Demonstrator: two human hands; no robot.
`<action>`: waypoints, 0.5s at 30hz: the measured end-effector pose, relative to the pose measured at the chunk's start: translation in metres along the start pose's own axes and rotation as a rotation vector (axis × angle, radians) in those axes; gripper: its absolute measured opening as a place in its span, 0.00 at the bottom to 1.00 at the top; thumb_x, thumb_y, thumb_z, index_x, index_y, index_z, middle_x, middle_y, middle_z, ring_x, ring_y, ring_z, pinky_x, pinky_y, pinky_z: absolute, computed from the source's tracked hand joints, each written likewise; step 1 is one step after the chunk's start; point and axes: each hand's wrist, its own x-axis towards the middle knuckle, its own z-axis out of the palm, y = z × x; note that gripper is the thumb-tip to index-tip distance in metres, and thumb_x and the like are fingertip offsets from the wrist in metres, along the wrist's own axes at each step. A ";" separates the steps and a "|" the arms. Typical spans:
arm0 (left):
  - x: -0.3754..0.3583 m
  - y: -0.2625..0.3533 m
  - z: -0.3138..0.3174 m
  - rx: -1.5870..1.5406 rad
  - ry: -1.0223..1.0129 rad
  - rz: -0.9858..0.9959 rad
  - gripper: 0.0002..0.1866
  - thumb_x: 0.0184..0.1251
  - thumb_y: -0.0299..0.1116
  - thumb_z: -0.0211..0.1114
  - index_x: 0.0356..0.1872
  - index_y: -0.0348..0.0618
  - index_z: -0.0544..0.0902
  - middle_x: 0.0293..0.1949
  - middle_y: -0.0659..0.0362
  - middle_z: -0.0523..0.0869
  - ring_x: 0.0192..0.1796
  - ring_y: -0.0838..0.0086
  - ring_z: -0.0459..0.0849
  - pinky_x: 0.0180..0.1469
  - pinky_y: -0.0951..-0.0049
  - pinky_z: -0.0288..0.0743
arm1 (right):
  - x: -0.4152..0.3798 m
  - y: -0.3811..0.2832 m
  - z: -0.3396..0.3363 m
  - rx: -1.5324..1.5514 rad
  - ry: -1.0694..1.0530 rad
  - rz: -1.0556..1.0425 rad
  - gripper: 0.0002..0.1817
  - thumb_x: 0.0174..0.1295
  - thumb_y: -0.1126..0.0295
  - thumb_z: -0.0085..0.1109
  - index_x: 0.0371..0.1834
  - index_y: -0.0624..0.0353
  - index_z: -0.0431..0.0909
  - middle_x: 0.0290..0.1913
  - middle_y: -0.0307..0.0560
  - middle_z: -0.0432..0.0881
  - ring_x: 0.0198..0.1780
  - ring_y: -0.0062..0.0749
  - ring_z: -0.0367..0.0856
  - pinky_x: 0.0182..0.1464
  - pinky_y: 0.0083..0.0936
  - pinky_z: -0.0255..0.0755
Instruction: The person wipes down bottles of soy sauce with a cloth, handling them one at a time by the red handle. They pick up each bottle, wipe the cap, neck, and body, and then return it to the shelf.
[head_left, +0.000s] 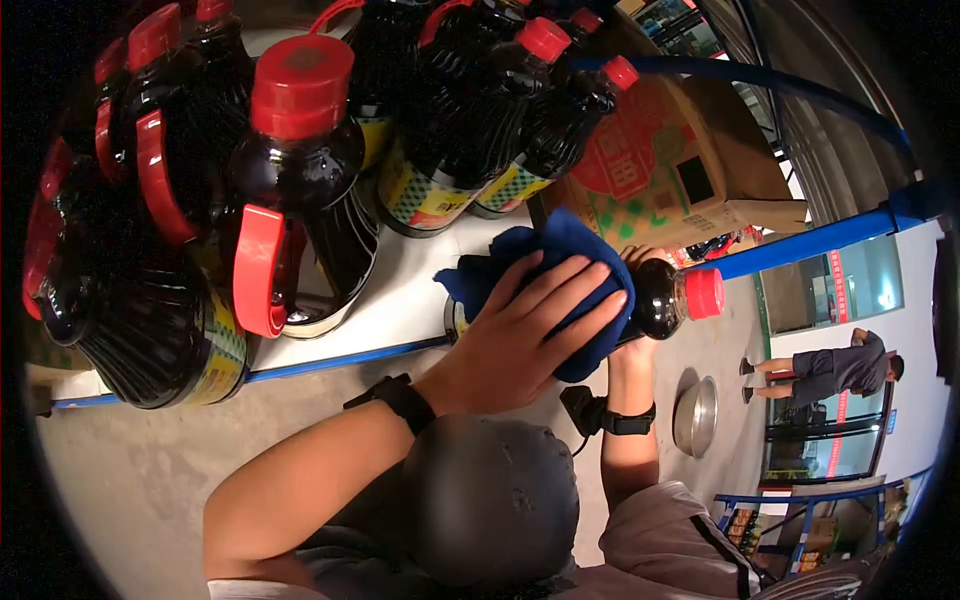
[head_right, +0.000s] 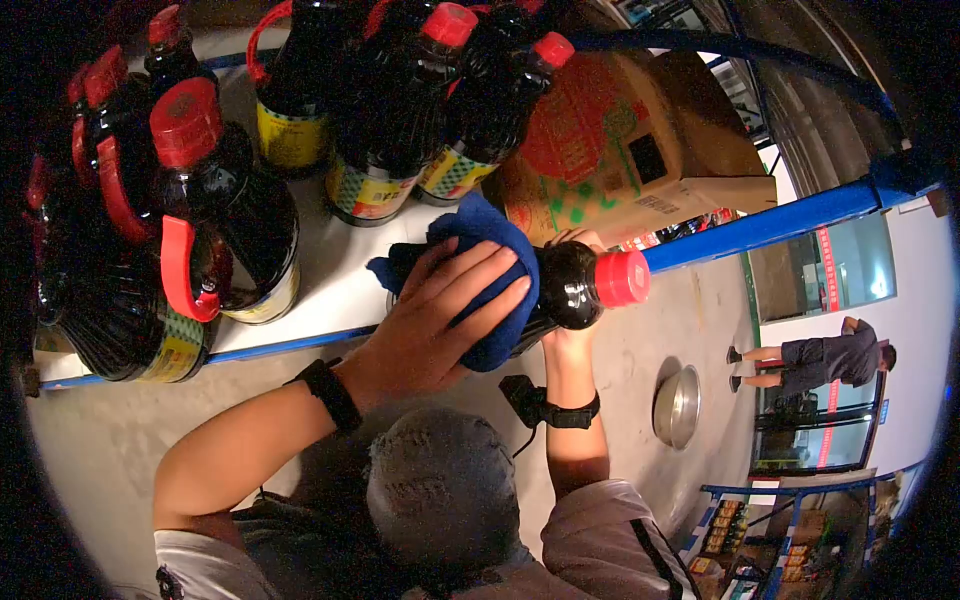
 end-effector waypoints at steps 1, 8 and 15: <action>-0.002 -0.002 0.000 0.011 -0.006 0.031 0.34 0.49 0.32 0.62 0.63 0.52 0.66 0.60 0.54 0.67 0.64 0.62 0.65 0.65 0.53 0.57 | 0.001 0.002 0.003 0.071 -0.020 -0.049 0.12 0.62 0.64 0.46 0.23 0.56 0.63 0.25 0.40 0.66 0.29 0.25 0.65 0.35 0.20 0.62; -0.038 -0.032 0.014 -0.116 -0.004 -0.098 0.42 0.43 0.32 0.66 0.65 0.38 0.60 0.62 0.41 0.61 0.63 0.46 0.62 0.66 0.51 0.54 | 0.004 0.000 0.001 -0.002 -0.124 -0.143 0.14 0.64 0.63 0.42 0.21 0.55 0.62 0.23 0.39 0.64 0.28 0.25 0.61 0.35 0.21 0.57; -0.017 -0.012 0.014 -0.196 0.082 -0.340 0.40 0.50 0.37 0.64 0.63 0.31 0.58 0.60 0.41 0.62 0.63 0.47 0.61 0.64 0.53 0.53 | -0.003 -0.002 0.010 -0.001 0.018 -0.161 0.12 0.61 0.64 0.45 0.22 0.55 0.62 0.23 0.38 0.63 0.28 0.26 0.61 0.34 0.23 0.58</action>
